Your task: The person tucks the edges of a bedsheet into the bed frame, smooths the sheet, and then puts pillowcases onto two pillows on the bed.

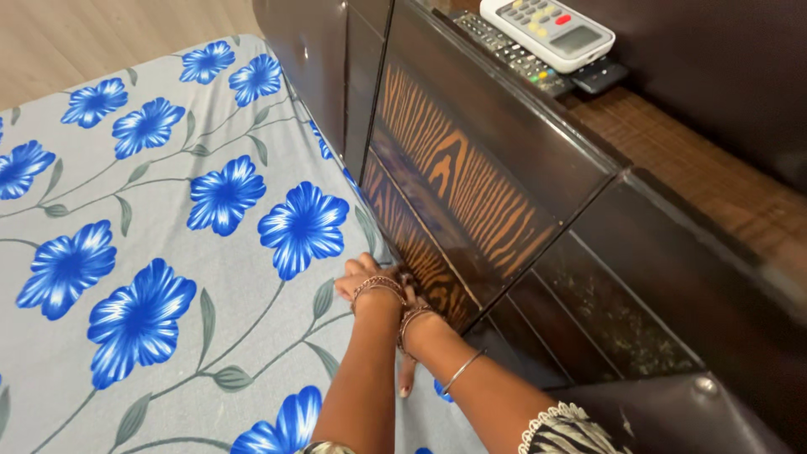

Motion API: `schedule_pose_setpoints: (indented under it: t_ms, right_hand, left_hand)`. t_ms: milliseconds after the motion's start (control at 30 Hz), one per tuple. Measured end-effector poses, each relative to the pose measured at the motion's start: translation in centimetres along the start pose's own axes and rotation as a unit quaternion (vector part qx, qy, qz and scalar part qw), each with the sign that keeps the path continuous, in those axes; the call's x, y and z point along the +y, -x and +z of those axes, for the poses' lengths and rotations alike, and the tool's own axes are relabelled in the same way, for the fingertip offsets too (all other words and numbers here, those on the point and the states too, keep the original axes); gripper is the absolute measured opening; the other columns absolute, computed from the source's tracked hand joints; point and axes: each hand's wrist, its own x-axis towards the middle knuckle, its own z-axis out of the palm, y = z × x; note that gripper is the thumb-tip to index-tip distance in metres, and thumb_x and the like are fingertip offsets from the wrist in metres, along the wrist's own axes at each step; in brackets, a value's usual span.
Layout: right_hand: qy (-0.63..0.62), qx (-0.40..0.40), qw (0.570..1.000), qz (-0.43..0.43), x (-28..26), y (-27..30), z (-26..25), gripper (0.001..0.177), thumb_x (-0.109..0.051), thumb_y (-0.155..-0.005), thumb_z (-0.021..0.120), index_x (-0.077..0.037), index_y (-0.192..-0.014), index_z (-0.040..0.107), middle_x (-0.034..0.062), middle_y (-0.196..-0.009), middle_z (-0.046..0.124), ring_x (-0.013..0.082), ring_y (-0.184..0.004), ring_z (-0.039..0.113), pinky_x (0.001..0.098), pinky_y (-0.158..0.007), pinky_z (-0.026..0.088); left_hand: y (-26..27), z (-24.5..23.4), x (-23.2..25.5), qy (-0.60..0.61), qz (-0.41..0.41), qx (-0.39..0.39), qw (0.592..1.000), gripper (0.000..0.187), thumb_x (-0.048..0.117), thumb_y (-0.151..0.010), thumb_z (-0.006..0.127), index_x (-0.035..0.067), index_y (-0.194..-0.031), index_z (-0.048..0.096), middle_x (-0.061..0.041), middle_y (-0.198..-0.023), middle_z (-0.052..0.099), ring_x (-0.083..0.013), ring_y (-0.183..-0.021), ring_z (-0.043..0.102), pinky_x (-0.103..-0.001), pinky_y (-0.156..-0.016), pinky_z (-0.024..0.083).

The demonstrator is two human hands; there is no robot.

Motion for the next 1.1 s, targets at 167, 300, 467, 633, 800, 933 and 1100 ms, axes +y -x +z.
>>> schedule_pose_setpoints:
  t_ms: [167,300,467,633,800,933,1100]
  right_hand:
    - [-0.006,-0.018,0.999,-0.032,0.4,-0.2,-0.6,0.168,-0.065,-0.035,0.098,-0.016,-0.165,0.004,0.0429,-0.162,0.005,0.0586,-0.151,0.015,0.0544,-0.120,0.028]
    - [0.000,-0.042,0.998,-0.050,1.1,0.5,-0.8,0.164,-0.070,-0.037,0.096,-0.018,-0.165,0.007,0.0419,-0.163,0.007,0.0583,-0.150,0.018,0.0549,-0.120,0.031]
    - [-0.011,-0.053,0.998,-0.040,0.9,1.6,-3.0,0.159,-0.076,-0.039,0.093,-0.021,-0.164,0.011,0.0406,-0.164,0.009,0.0579,-0.149,0.021,0.0555,-0.119,0.033]
    - [-0.105,-0.032,0.994,-0.024,0.1,4.1,-5.5,0.175,-0.057,-0.035,0.100,-0.047,-0.163,-0.018,0.0429,-0.160,0.006,0.0559,-0.149,0.023,0.0545,-0.115,0.039]
    - [-0.120,-0.062,0.991,-0.022,0.0,4.3,-6.2,0.173,-0.057,-0.037,0.099,-0.055,-0.160,-0.024,0.0480,-0.160,-0.008,0.0597,-0.147,0.023,0.0551,-0.113,0.043]
    - [-0.126,-0.064,0.989,-0.035,0.1,4.0,-5.8,0.174,-0.053,-0.041,0.103,-0.054,-0.161,-0.023,0.0508,-0.156,-0.010,0.0664,-0.146,0.014,0.0561,-0.118,0.034]
    - [-0.169,-0.078,0.983,-0.005,0.0,3.5,-5.1,0.172,-0.047,-0.045,0.106,-0.057,-0.162,-0.019,0.0466,-0.159,-0.020,0.0630,-0.149,0.006,0.0600,-0.119,0.027]
  left_hand:
    - [-0.8,-0.4,0.6,-0.067,-0.030,-0.037,0.997,0.066,0.062,-0.091,0.065,0.050,-0.151,0.042,-0.009,-0.140,0.040,-0.0315,-0.124,0.043,-0.042,-0.068,0.040]
    - [-0.4,-0.2,-0.6,0.010,0.012,-0.012,1.000,0.066,0.054,-0.088,0.071,0.050,-0.148,0.046,-0.007,-0.144,0.041,-0.0323,-0.133,0.041,-0.046,-0.082,0.044]
    - [0.2,4.0,-6.6,0.186,0.146,0.128,0.963,0.068,0.035,-0.093,0.071,0.040,-0.153,0.039,-0.016,-0.135,0.046,-0.0420,-0.125,0.047,-0.051,-0.100,0.046]
    - [0.7,6.5,-14.4,0.303,0.167,0.349,0.871,0.072,0.016,-0.082,0.058,0.031,-0.151,0.041,-0.014,-0.145,0.053,-0.0393,-0.133,0.052,-0.050,-0.110,0.047]
    - [-2.9,1.4,-15.3,0.245,-0.037,0.253,0.935,0.057,0.036,-0.097,0.048,0.051,-0.151,0.034,-0.012,-0.163,0.026,-0.0453,-0.148,0.023,-0.070,-0.111,0.023]
    - [-6.8,-1.3,-11.8,0.239,-0.088,0.225,0.940,0.053,0.047,-0.103,0.038,0.051,-0.155,0.028,-0.022,-0.166,0.011,-0.0501,-0.153,0.005,-0.083,-0.108,0.007]
    - [-10.7,-2.8,-6.7,0.202,-0.060,0.212,0.954,0.054,0.049,-0.102,0.043,0.049,-0.154,0.029,-0.025,-0.167,0.006,-0.0508,-0.153,0.003,-0.084,-0.106,0.009]
